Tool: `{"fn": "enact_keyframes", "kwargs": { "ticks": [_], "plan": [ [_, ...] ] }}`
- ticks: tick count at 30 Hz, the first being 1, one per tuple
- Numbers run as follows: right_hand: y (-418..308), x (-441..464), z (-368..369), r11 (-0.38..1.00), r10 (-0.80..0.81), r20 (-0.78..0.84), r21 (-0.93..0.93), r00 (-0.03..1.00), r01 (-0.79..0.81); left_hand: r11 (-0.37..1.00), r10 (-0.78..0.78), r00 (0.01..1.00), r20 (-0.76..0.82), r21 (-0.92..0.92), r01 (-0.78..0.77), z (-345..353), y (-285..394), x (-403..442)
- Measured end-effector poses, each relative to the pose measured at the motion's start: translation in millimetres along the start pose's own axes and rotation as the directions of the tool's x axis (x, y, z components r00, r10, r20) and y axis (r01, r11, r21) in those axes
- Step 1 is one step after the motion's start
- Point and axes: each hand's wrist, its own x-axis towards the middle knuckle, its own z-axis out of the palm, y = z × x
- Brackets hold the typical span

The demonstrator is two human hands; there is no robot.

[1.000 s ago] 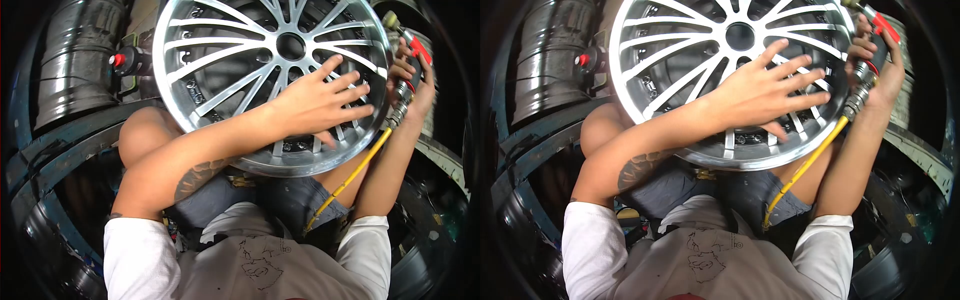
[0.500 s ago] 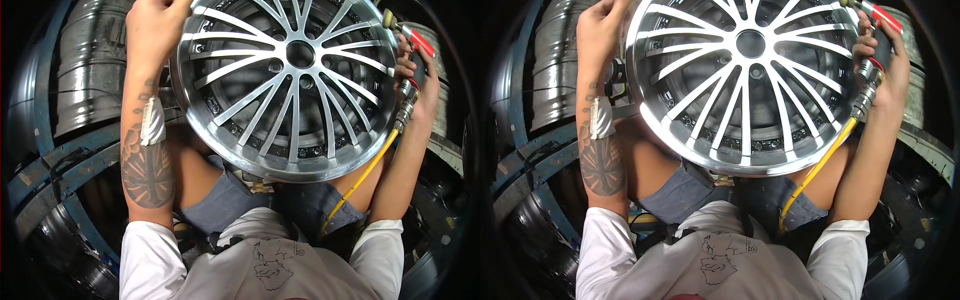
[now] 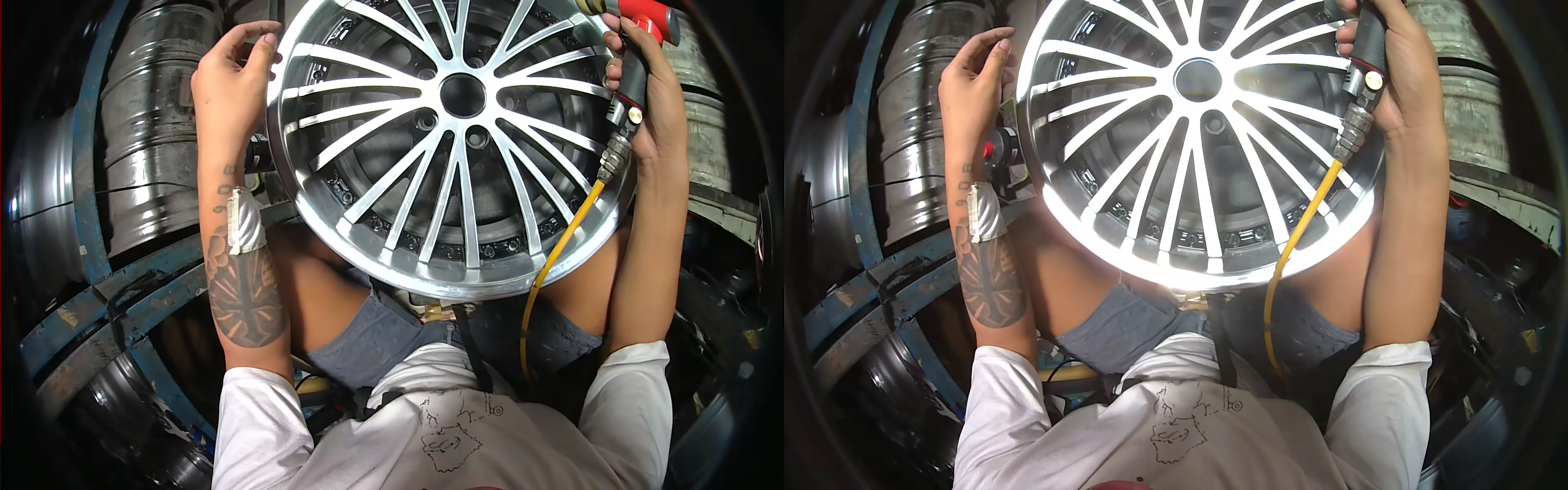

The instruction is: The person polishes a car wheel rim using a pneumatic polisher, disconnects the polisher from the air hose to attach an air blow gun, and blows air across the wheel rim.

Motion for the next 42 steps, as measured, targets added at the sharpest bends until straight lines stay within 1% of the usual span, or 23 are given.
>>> {"fn": "enact_keyframes", "kwargs": {
  "ticks": [3, 5, 10, 14, 17, 18, 19, 20, 21, 22, 23, 24, 27, 29, 30, 33, 34, 37, 38, 42],
  "plan": [
    [-0.6, 0.0, -2.9, 0.999, 0.024, 0.035, 0.046, 0.999, -0.025, 0.999, -0.007, 1.0, 0.021, -0.037, 0.008, 7.8, 5.6, -2.0],
    [-1.0, -0.5, -3.6, 0.998, 0.025, 0.028, 0.048, 0.999, -0.026, 1.0, -0.004, 1.0, 0.021, 0.006, 0.004, 10.8, 15.4, -5.1],
    [-2.1, -3.5, -7.5, 0.998, 0.034, 0.012, 0.05, 0.999, -0.034, 1.0, 0.003, 0.999, 0.04, -0.003, -0.002, 16.6, 20.7, -6.1],
    [-2.8, -4.6, -11.6, 0.998, 0.043, -0.019, 0.048, 0.999, -0.042, 0.998, -0.012, 0.996, 0.093, 0.055, 0.006, 20.3, 28.7, -7.9],
    [-2.2, -6.1, -13.1, 0.998, 0.05, -0.036, 0.046, 0.998, -0.048, 0.997, 0.065, 0.965, 0.255, 0.027, -0.074, 24.9, 24.4, -12.0],
    [-2.5, -6.8, -12.7, 0.998, 0.049, -0.044, 0.045, 0.998, -0.047, 0.992, 0.099, 0.94, 0.328, 0.044, -0.12, 26.7, 32.7, -19.8],
    [-3.2, -7.6, -12.0, 0.998, 0.05, -0.04, 0.047, 0.998, -0.049, 0.99, 0.016, 0.882, 0.47, 0.115, -0.08, 29.5, 44.7, -27.2],
    [-3.8, -8.8, -10.9, 0.998, 0.053, -0.035, 0.047, 0.998, -0.052, 0.966, 0.166, 0.844, 0.51, 0.088, -0.244, 41.5, 35.8, -35.5],
    [-4.1, -10.1, -9.3, 0.997, 0.059, -0.028, 0.046, 0.998, -0.057, 0.937, 0.254, 0.81, 0.529, 0.072, -0.341, 49.7, 41.1, -48.6],
    [-4.2, -10.5, -6.9, 0.997, 0.065, -0.037, 0.046, 0.997, -0.064, 0.941, 0.146, 0.693, 0.706, 0.117, -0.317, 54.8, 49.6, -57.3],
    [-3.5, -10.7, -6.5, 0.997, 0.072, -0.044, 0.045, 0.996, -0.07, 0.876, 0.174, 0.678, 0.714, 0.202, -0.438, 61.3, 54.7, -72.9],
    [-2.5, -9.9, -8.2, 0.996, 0.078, -0.046, 0.046, 0.996, -0.076, 0.844, 0.196, 0.664, 0.722, 0.22, -0.489, 69.2, 59.7, -83.8],
    [1.2, -4.5, -13.7, 0.992, 0.1, -0.016, 0.08, 0.995, -0.099, 0.769, 0.282, 0.668, 0.688, 0.254, -0.586, 83.0, 63.4, -101.9],
    [0.8, -4.3, -12.8, 0.989, 0.118, -0.003, 0.087, 0.993, -0.117, 0.781, 0.192, 0.66, 0.726, 0.295, -0.551, 84.6, 67.1, -103.2],
    [0.5, -4.1, -12.4, 0.988, 0.128, 0.0, 0.09, 0.992, -0.128, 0.791, 0.205, 0.668, 0.716, 0.282, -0.544, 85.2, 64.6, -107.3],
    [-3.6, -6.2, -6.8, 0.99, 0.128, 0.002, 0.06, 0.992, -0.128, 0.788, 0.241, 0.644, 0.726, 0.241, -0.566, 83.6, 65.7, -115.1],
    [-5.2, -7.8, -3.2, 0.99, 0.131, -0.017, 0.056, 0.991, -0.13, 0.795, 0.242, 0.65, 0.721, 0.237, -0.558, 85.3, 67.3, -120.1],
    [-2.6, -6.1, -7.1, 0.985, 0.143, 0.021, 0.097, 0.989, -0.145, 0.819, 0.261, 0.656, 0.708, 0.198, -0.539, 92.0, 71.8, -131.0],
    [-2.2, -6.4, -5.4, 0.985, 0.145, 0.021, 0.09, 0.989, -0.146, 0.829, 0.267, 0.645, 0.716, 0.171, -0.533, 93.7, 74.0, -134.2],
    [-2.2, -8.6, -1.4, 0.985, 0.159, 0.012, 0.072, 0.987, -0.16, 0.799, 0.342, 0.601, 0.723, 0.113, -0.591, 109.1, 76.0, -141.5]
  ]
}}
